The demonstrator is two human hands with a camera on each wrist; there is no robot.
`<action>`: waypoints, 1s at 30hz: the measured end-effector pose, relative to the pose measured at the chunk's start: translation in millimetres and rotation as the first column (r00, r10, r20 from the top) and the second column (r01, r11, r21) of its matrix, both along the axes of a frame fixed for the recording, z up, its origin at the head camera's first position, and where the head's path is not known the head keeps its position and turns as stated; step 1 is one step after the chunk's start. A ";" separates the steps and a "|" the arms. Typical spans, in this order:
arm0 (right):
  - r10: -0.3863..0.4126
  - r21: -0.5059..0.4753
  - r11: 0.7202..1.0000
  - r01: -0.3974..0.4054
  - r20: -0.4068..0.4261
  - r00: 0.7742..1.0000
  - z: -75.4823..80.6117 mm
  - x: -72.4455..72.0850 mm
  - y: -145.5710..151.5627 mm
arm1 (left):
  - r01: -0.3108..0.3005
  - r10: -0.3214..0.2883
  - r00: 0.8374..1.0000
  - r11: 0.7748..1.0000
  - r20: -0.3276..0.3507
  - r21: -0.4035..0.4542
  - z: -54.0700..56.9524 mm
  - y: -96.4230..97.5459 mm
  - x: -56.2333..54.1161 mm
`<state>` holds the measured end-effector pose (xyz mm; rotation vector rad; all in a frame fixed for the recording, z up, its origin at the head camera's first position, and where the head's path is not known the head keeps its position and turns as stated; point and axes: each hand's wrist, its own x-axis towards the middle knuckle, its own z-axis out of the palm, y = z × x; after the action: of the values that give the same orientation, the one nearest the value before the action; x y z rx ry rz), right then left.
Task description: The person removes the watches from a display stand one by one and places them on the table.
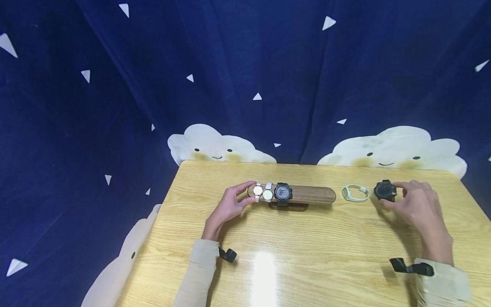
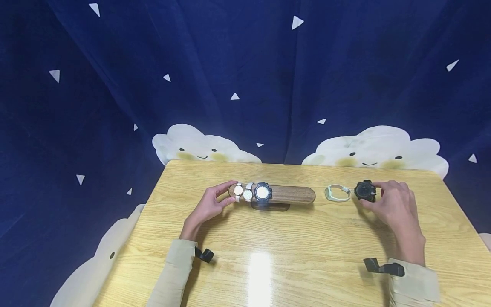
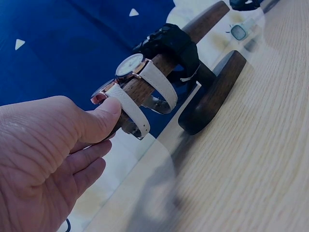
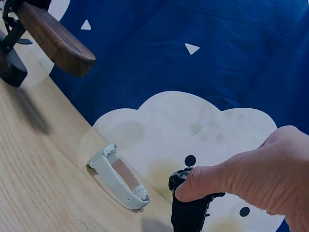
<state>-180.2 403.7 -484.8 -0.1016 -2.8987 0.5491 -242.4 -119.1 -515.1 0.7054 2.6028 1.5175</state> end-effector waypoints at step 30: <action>-0.019 0.095 0.995 0.017 0.021 1.000 -11.3 -5.2 2.3 | -0.009 0.009 0.999 1.000 0.040 0.008 0.0 -0.2 -0.3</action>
<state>-185.4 406.0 -496.1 -0.1211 -2.9360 0.4084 -242.7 -119.2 -515.0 0.6579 2.5753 1.5298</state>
